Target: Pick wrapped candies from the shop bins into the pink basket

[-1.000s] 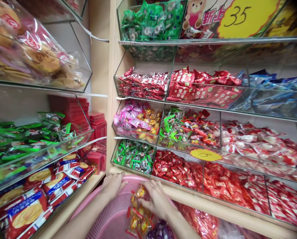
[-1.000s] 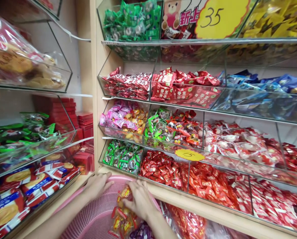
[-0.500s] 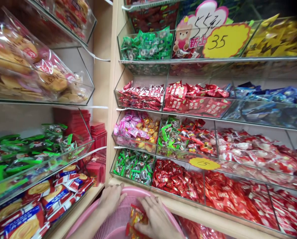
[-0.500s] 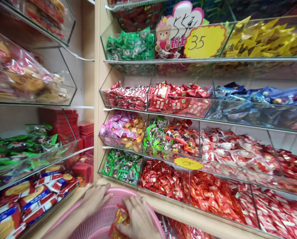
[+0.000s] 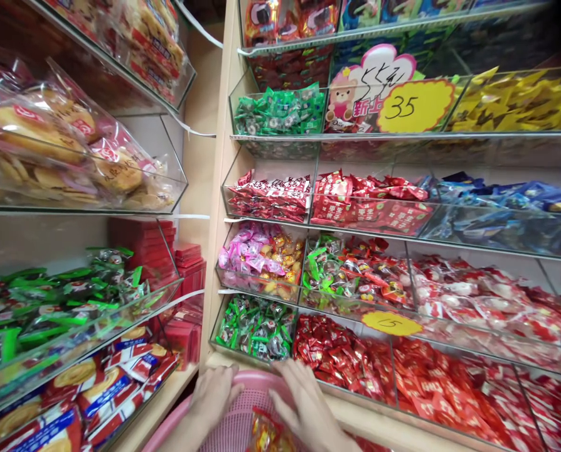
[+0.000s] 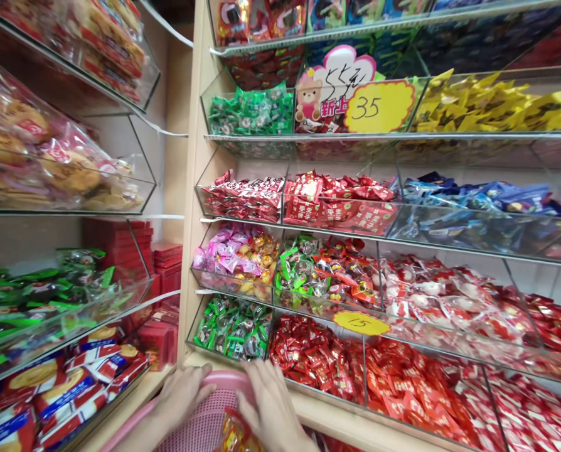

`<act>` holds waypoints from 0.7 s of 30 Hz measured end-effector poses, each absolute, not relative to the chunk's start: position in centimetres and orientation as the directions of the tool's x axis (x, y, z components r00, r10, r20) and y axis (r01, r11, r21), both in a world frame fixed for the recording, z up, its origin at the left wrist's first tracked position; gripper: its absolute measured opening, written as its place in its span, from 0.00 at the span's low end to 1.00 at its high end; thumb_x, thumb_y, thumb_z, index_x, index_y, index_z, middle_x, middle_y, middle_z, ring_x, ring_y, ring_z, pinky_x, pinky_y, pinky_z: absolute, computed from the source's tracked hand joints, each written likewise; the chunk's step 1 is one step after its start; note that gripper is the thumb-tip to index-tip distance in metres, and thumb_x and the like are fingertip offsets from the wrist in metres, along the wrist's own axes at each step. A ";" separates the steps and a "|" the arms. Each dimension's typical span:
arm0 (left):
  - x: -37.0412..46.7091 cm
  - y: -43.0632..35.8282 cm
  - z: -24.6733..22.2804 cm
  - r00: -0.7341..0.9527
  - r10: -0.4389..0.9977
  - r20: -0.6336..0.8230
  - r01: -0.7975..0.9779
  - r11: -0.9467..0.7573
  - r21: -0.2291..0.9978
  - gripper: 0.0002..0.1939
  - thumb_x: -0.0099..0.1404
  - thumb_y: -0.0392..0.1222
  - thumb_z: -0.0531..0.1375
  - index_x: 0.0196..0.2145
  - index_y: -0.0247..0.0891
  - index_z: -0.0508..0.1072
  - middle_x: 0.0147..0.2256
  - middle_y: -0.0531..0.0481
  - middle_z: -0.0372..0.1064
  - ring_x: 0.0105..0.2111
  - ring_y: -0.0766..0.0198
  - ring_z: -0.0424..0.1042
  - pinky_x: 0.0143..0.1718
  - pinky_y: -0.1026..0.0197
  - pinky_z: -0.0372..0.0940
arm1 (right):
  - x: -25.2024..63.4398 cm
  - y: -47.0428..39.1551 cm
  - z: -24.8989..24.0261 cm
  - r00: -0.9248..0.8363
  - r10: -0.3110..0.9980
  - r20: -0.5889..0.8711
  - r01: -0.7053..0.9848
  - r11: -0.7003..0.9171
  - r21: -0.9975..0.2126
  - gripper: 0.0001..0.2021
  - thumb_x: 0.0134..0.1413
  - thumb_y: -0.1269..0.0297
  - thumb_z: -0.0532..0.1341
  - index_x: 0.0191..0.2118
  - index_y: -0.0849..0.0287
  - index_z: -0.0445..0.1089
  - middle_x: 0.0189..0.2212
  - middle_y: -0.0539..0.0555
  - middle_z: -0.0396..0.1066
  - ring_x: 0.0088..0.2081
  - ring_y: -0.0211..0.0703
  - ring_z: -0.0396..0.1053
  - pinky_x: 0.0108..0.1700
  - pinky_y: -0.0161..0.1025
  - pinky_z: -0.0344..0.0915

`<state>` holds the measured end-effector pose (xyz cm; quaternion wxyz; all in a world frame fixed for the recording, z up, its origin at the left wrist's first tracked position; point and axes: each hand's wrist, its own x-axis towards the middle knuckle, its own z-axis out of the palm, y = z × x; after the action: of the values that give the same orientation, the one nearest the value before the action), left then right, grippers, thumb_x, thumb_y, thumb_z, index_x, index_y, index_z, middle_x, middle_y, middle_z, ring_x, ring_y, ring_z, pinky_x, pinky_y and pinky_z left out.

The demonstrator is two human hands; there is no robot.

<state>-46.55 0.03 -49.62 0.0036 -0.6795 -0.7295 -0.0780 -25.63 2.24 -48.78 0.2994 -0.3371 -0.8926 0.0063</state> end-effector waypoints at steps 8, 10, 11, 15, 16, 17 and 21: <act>-46.2 -0.3 -49.1 -0.071 0.989 0.130 0.988 0.051 0.147 0.20 0.63 0.47 0.48 0.49 0.43 0.68 0.42 0.43 0.71 0.44 0.51 0.68 0.43 0.52 0.61 | -26.8 4.0 -32.1 -0.677 0.362 0.641 0.685 0.627 0.370 0.09 0.57 0.70 0.51 0.42 0.61 0.65 0.36 0.57 0.68 0.40 0.48 0.60 0.39 0.43 0.53; -46.3 -0.3 -49.2 -0.068 0.987 0.144 0.988 0.047 0.146 0.19 0.63 0.46 0.48 0.50 0.45 0.67 0.42 0.44 0.71 0.44 0.51 0.68 0.44 0.52 0.61 | -27.1 5.0 -29.2 -0.698 0.390 0.601 0.706 0.519 0.483 0.08 0.57 0.72 0.52 0.37 0.63 0.67 0.34 0.59 0.69 0.41 0.50 0.60 0.41 0.45 0.52; -46.3 -0.3 -49.2 -0.066 0.987 0.146 0.989 0.046 0.142 0.19 0.62 0.46 0.48 0.50 0.44 0.67 0.42 0.43 0.71 0.44 0.51 0.68 0.43 0.52 0.61 | -27.2 5.5 -28.1 -0.704 0.426 0.569 0.708 0.480 0.517 0.08 0.56 0.72 0.52 0.35 0.63 0.68 0.33 0.60 0.70 0.41 0.51 0.60 0.42 0.46 0.52; -46.5 -0.2 -49.5 -0.061 0.986 0.154 0.992 0.043 0.119 0.20 0.63 0.47 0.48 0.50 0.44 0.67 0.41 0.42 0.71 0.42 0.50 0.69 0.42 0.51 0.62 | -27.9 6.5 -25.9 -0.683 0.615 0.393 0.708 0.426 0.564 0.09 0.54 0.72 0.54 0.35 0.63 0.72 0.33 0.61 0.73 0.42 0.52 0.63 0.50 0.55 0.45; -46.5 -0.2 -49.6 -0.058 0.986 0.156 0.993 0.040 0.112 0.20 0.63 0.47 0.48 0.50 0.44 0.67 0.42 0.43 0.71 0.42 0.50 0.69 0.42 0.51 0.62 | -28.2 6.6 -25.7 -0.671 0.648 0.359 0.709 0.421 0.565 0.09 0.53 0.71 0.55 0.35 0.62 0.72 0.33 0.61 0.73 0.42 0.52 0.63 0.52 0.57 0.42; -46.5 -0.2 -49.6 -0.055 0.986 0.155 0.994 0.039 0.101 0.21 0.63 0.47 0.47 0.51 0.44 0.67 0.42 0.43 0.71 0.42 0.51 0.69 0.42 0.51 0.62 | -28.4 6.6 -25.6 -0.660 0.674 0.332 0.711 0.418 0.565 0.09 0.52 0.71 0.56 0.36 0.61 0.73 0.33 0.61 0.73 0.43 0.52 0.63 0.53 0.58 0.39; -46.6 -0.1 -49.8 -0.050 0.988 0.149 0.997 0.040 0.066 0.23 0.63 0.47 0.46 0.52 0.39 0.66 0.42 0.42 0.71 0.42 0.49 0.69 0.42 0.50 0.63 | -29.5 6.6 -25.4 -0.620 0.746 0.242 0.723 0.424 0.546 0.11 0.49 0.72 0.57 0.40 0.59 0.72 0.33 0.61 0.73 0.44 0.53 0.64 0.55 0.63 0.32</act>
<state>-46.61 -0.14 -49.79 0.0312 -0.6885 -0.7206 -0.0756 -29.48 6.64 -25.44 -0.0187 -0.4355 -0.8435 -0.3138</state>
